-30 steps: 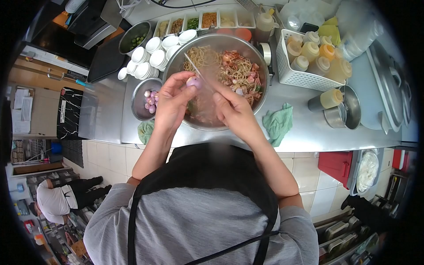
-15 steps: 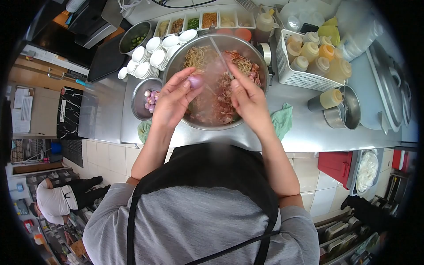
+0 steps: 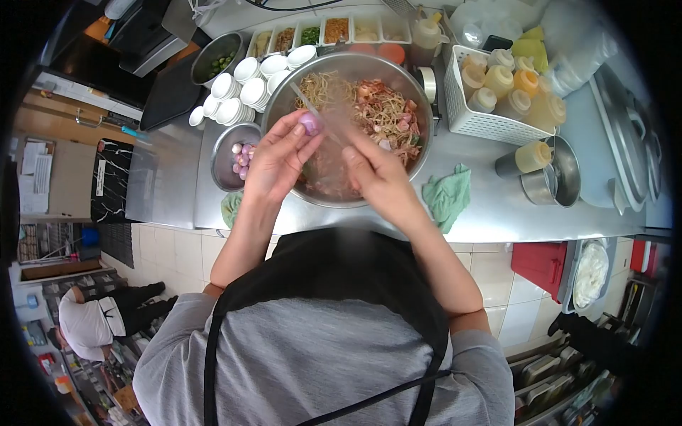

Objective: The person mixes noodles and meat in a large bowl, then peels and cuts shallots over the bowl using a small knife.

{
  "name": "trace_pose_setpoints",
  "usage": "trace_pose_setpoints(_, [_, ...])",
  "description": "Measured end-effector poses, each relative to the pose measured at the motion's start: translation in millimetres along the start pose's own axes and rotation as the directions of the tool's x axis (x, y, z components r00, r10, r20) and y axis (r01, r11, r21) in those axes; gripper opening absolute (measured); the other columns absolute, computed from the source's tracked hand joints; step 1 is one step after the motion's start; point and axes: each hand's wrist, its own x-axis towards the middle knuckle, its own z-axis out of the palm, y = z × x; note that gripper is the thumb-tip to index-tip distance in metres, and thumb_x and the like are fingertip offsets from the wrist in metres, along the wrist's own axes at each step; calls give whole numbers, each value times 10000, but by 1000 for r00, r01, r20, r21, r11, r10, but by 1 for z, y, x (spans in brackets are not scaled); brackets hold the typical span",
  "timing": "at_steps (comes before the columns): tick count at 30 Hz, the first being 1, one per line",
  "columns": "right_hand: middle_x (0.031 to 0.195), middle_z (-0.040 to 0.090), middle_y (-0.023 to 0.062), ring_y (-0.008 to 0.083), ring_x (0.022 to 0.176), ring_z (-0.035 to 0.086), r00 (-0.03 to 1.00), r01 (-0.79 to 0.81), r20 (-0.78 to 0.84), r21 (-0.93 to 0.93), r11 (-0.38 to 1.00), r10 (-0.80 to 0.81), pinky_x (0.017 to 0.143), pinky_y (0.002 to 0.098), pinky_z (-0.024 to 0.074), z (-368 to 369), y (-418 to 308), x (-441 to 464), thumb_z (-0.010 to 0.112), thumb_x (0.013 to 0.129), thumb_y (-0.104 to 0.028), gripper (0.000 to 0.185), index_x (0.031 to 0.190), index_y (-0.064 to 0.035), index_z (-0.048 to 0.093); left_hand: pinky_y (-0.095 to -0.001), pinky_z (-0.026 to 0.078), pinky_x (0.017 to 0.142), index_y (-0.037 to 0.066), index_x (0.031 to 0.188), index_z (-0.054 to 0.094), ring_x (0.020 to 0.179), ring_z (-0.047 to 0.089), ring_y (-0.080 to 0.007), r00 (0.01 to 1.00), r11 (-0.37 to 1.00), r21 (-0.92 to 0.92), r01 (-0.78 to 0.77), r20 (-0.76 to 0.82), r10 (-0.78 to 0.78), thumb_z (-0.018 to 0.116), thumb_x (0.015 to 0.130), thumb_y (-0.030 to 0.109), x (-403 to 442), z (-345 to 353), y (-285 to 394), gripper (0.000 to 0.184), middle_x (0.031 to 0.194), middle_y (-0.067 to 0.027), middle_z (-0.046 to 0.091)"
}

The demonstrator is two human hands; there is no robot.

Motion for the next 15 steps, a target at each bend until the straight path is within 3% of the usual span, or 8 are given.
trace_pose_setpoints(7, [534, 365, -47, 23, 450, 319, 999, 22, 35, 39, 999, -23, 405, 154, 278, 8, 5, 2, 370, 909, -187, 382, 1289, -164, 347, -307, 450, 862, -6, 1063, 482, 943, 540, -158, 1000, 1000, -2, -27, -5, 27, 492, 830, 42, -2, 0, -2, 239, 1034, -89, 536])
trace_pose_setpoints(10, [533, 363, -47, 21, 447, 315, 1000, 7, -8, 31, 999, -7, 401, 150, 271, 2, 5, 3, 368, 910, -186, 372, 1281, -159, 363, -317, 447, 867, -4, 1060, 483, 945, 541, -161, 1000, 1000, -4, -18, 18, 18, 495, 828, 42, -3, 2, -1, 237, 1029, -91, 538])
trace_pose_setpoints(12, [592, 379, -45, 35, 512, 356, 994, -31, -102, 92, 995, 40, 474, 175, 317, -2, 0, 3, 419, 887, -134, 346, 1231, -100, 430, -323, 444, 871, -2, 1061, 482, 947, 541, -163, 1000, 1000, -9, -9, 20, 9, 496, 828, 43, -4, 4, 0, 238, 1028, -91, 538])
trace_pose_setpoints(15, [635, 409, -34, 42, 528, 370, 994, -51, -85, 124, 991, 61, 485, 178, 330, -12, -6, 4, 417, 887, -133, 348, 1233, -92, 425, -330, 437, 882, -2, 1062, 476, 953, 540, -169, 999, 1000, -10, 6, 49, -5, 498, 828, 45, -4, 4, 2, 240, 1024, -91, 540])
